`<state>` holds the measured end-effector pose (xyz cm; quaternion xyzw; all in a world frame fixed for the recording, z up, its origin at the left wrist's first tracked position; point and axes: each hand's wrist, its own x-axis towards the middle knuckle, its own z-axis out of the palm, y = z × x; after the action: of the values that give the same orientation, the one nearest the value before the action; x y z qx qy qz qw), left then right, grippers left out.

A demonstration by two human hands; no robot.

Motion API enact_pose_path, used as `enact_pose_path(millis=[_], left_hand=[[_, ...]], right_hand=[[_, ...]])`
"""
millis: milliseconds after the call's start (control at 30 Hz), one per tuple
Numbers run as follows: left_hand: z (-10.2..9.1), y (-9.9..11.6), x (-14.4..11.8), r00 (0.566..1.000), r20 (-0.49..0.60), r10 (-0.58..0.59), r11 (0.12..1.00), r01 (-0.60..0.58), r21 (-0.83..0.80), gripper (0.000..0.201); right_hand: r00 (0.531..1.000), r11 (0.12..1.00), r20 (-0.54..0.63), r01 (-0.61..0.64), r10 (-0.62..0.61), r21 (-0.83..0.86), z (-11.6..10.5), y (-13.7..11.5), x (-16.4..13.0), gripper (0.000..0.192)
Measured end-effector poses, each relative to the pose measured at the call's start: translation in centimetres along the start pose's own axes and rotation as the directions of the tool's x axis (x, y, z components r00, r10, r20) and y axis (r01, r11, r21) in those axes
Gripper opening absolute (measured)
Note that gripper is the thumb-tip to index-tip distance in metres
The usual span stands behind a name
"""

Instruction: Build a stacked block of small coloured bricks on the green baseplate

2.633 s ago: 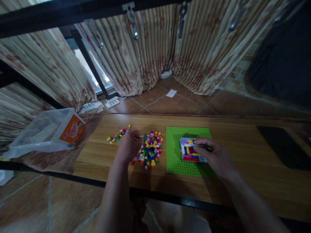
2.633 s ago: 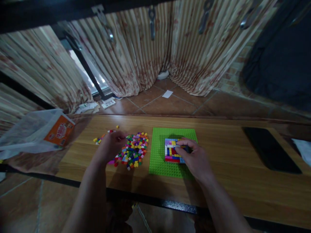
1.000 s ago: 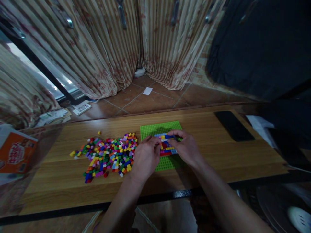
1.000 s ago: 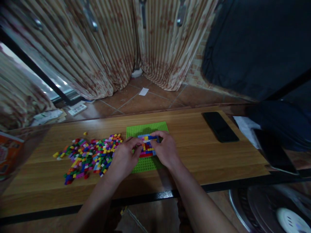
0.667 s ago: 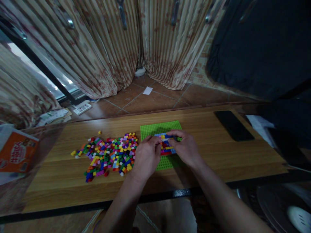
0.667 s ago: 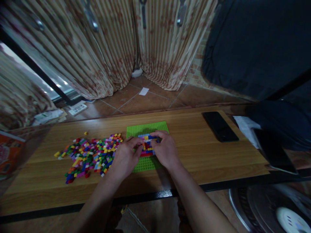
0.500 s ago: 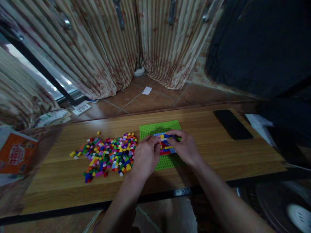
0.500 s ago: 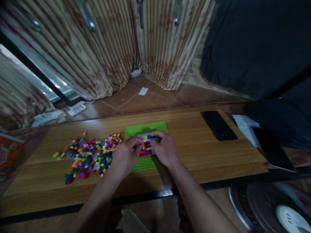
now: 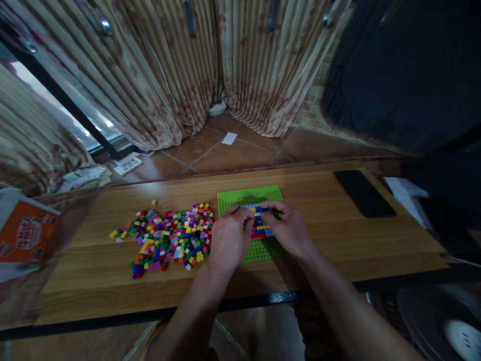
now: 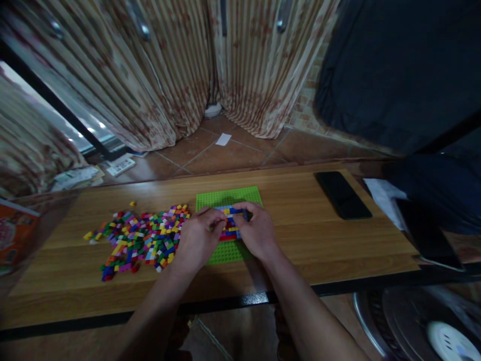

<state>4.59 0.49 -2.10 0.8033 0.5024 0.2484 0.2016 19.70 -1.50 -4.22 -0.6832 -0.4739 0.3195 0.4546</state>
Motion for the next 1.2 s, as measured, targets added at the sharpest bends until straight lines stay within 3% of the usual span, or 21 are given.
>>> enact_pose_path(millis=[400,600,933,1067,1200], left_hand=[[0.6,-0.1,-0.6,1.000,-0.023,-0.021,0.996,0.023,0.088,0.013],[0.7,0.0,-0.6,0.999,-0.030,-0.014,0.995,0.017,0.102,0.014],[0.6,0.3,-0.8,0.999,-0.009,-0.034,0.995,0.035,0.091,0.015],[0.0,0.1,-0.8,0.999,-0.018,-0.038,0.999,0.038,-0.033,0.014],[-2.3,-1.8,-0.4,0.988,-0.077,-0.136,0.988,0.129,-0.089,0.016]], right_hand=[[0.996,0.982,-0.052,0.067,-0.078,-0.178,0.6,-0.1,-0.5,0.028],[1.000,0.982,-0.030,-0.008,0.003,-0.189,0.5,-0.6,-0.3,0.030],[1.000,0.987,-0.016,0.016,-0.018,-0.159,0.6,0.0,-0.1,0.033],[1.000,0.986,-0.006,0.001,-0.002,-0.167,0.3,0.1,-0.1,0.035],[1.000,0.990,0.024,-0.016,0.019,-0.139,0.1,0.4,-0.1,0.039]])
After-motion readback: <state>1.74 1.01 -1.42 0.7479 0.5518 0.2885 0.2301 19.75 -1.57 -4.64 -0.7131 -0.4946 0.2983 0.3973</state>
